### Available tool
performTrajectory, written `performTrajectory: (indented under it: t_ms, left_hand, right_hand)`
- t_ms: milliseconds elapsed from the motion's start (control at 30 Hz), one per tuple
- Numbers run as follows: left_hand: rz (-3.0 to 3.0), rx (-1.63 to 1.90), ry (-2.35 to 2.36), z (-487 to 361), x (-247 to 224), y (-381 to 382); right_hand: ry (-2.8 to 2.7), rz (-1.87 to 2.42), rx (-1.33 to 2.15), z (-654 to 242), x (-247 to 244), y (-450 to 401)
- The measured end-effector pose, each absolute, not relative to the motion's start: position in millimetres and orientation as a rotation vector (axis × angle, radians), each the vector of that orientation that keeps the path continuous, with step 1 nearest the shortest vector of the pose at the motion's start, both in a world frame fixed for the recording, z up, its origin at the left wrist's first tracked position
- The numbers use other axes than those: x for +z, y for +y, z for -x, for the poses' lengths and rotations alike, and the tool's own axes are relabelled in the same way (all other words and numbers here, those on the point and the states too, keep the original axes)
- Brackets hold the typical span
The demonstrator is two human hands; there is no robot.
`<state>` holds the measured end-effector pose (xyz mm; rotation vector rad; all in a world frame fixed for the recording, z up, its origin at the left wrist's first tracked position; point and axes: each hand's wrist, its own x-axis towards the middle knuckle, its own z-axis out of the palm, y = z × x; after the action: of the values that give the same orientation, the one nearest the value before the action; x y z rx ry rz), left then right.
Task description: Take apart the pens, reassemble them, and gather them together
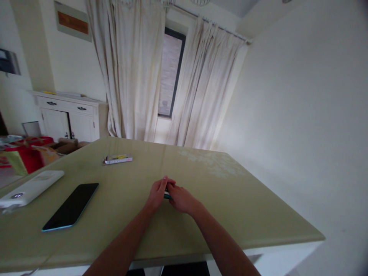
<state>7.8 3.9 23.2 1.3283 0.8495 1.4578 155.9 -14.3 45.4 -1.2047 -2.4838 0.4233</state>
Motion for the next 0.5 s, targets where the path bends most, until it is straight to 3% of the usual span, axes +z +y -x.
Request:
performTrajectory:
  t_ms: [200, 367, 500]
  left_hand:
    - [-1.050, 1.566, 0.769, -7, 22, 14]
    - [-1.258, 1.313, 0.613, -20, 15, 6]
    - [-1.246, 1.178, 0.520, -27, 14, -8]
  right_hand:
    - [-2.027, 0.984, 0.681, -159, 53, -10]
    - [-1.306, 0.795, 1.178, -141, 51, -6]
    - [-1.050, 0.752, 1.395, -135, 49, -11]
